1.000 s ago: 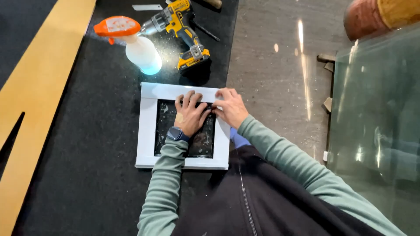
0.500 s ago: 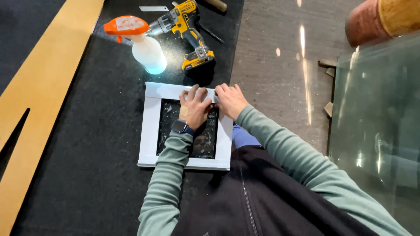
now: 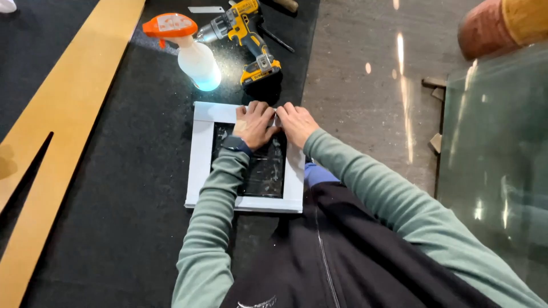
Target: Assembling a window sash by inserting a glass pane, installing rubber seals, and attaching hardware.
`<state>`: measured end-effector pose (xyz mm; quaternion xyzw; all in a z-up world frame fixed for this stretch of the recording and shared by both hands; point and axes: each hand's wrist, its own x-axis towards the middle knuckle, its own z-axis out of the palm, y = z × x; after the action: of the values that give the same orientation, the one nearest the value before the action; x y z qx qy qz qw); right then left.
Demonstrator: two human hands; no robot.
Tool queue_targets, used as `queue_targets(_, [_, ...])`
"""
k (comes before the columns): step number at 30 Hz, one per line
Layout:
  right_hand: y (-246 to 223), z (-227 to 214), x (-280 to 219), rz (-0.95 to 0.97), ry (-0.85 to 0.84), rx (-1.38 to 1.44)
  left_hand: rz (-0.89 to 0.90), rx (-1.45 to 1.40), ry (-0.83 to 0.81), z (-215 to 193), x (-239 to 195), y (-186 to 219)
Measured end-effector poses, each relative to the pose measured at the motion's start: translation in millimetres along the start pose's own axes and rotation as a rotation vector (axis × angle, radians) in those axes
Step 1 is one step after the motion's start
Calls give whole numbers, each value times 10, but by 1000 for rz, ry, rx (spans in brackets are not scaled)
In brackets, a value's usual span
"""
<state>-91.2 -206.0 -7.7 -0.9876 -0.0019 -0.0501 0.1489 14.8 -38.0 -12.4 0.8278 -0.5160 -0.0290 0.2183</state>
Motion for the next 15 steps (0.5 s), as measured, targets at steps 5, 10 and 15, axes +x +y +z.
queue_targets(5, [105, 89, 97, 74, -47, 15, 148, -111, 2, -67, 90, -481])
queue_targets(10, [-39, 17, 66, 112, 36, 116, 131, -144, -87, -225, 142, -502])
queue_targets(15, [-141, -84, 133, 147, 48, 239, 127, -127, -180, -291, 127, -431])
